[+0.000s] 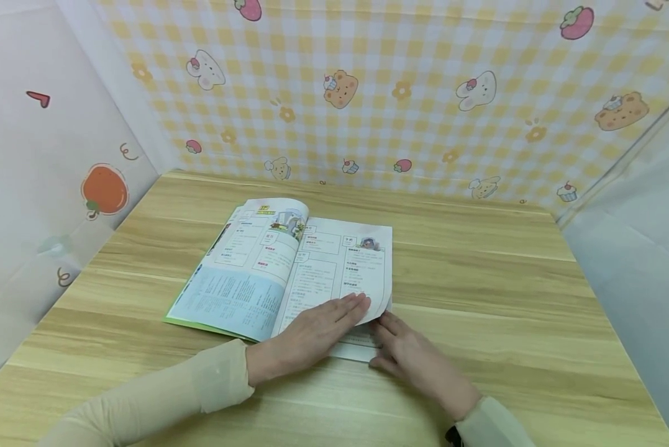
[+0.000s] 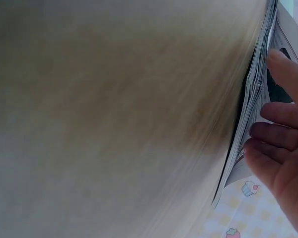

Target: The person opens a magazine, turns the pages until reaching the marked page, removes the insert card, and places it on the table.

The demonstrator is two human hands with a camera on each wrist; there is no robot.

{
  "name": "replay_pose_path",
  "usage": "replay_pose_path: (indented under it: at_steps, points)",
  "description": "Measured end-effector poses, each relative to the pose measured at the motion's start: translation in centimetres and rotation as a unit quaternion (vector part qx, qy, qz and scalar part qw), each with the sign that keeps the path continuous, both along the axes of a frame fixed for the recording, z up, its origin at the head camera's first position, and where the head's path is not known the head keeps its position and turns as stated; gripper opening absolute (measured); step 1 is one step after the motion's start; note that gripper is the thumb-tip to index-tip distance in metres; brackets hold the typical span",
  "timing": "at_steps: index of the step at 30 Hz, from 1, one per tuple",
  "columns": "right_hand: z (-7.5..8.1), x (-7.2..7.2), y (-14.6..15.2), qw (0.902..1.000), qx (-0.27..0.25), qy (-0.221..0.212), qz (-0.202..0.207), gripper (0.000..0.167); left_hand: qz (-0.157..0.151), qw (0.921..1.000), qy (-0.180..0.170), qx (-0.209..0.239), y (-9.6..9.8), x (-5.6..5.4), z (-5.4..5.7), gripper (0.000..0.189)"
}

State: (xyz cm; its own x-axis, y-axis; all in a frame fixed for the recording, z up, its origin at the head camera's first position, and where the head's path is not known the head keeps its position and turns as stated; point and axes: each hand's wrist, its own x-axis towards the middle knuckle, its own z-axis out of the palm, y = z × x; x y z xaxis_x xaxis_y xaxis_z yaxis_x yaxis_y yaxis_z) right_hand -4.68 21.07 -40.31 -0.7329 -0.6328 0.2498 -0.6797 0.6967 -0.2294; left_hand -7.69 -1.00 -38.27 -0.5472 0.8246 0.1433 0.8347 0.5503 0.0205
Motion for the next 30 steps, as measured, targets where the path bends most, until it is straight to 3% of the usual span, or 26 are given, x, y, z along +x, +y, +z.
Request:
replay_pose_path:
  at_steps: [6,13,20,30]
  points:
    - [0.1,0.1,-0.1,0.9978,0.032,-0.057,-0.006,0.063,0.006,0.9999,-0.002,-0.009,0.0,-0.1,0.0,0.051]
    - [0.1,0.1,0.0,0.9982,0.043,-0.040,-0.004,0.061,0.017,0.9994,-0.030,-0.007,-0.3,-0.3,0.2,0.053]
    - [0.1,0.1,0.0,0.9981,0.043,-0.044,-0.005,0.060,0.025,0.9976,-0.055,0.033,-0.4,-0.8,-0.1,0.058]
    - [0.1,0.0,0.0,0.9979,0.048,-0.042,-0.003,0.060,0.031,0.9977,-0.041,0.045,-0.5,-1.0,-0.5,0.058]
